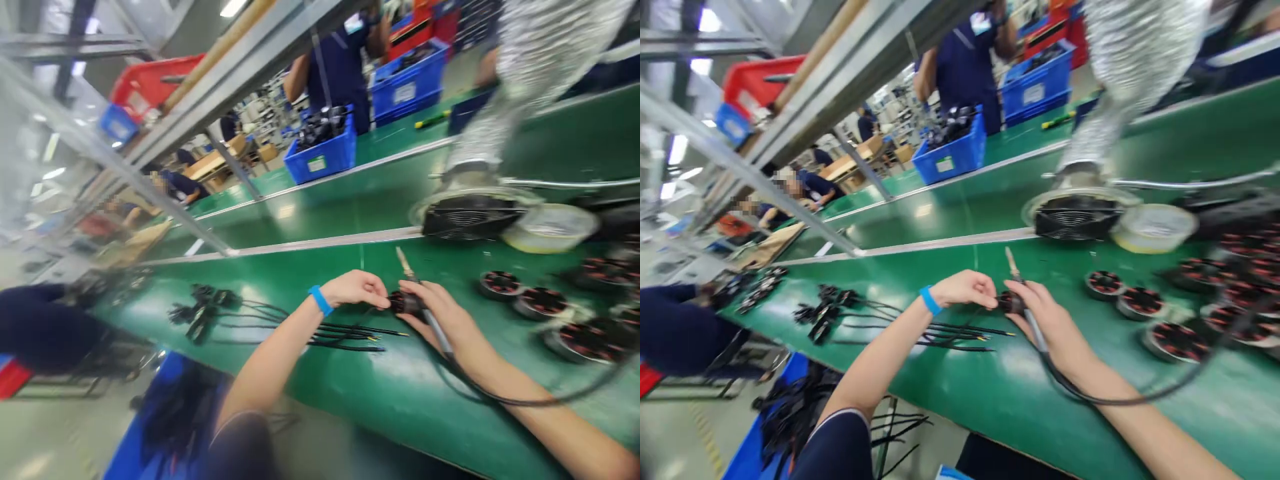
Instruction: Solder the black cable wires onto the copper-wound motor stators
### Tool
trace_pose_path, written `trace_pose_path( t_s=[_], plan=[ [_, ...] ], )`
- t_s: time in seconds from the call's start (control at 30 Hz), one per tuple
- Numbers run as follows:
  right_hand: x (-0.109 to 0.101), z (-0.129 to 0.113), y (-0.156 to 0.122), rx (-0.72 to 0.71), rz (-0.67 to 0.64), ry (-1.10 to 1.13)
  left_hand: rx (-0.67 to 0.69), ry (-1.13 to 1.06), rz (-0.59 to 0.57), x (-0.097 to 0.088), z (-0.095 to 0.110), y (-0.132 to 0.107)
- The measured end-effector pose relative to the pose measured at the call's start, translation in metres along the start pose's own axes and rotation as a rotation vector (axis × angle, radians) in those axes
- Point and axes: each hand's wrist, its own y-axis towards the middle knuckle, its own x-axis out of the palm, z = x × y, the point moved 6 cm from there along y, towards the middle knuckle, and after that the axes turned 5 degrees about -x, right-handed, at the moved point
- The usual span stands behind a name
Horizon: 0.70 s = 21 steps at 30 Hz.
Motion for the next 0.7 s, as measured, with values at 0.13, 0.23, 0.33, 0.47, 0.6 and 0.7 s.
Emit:
trace_pose_path(
  t_s=[0.13, 0.23, 0.33, 0.47, 0.6, 0.7],
  plan=[
    [-0.002, -0.006, 0.005, 0.041, -0.071, -0.012, 0.040, 0.025, 0.048, 0.006, -0.001, 0.007],
    [-0.005, -0.008, 0.004, 0.030, -0.072, 0.033, 0.054, 0.162, 0.069, 0.015, 0.006, 0.009],
    [-0.005, -0.008, 0.004, 0.027, -0.084, 0.040, 0.040, 0.175, 0.043, 0.016, 0.010, 0.007],
    [-0.003, -0.010, 0.005, 0.028, -0.123, 0.021, -0.007, 0.087, 0.077, 0.007, 0.004, -0.001],
    [-0.004, -0.018, 0.008, -0.023, -0.123, -0.013, -0.004, 0.124, 0.128, 0.004, -0.002, -0.008],
    [-0.005, -0.023, 0.011, -0.061, -0.106, -0.047, 0.035, 0.255, 0.149, 0.005, -0.002, -0.012]
  ],
)
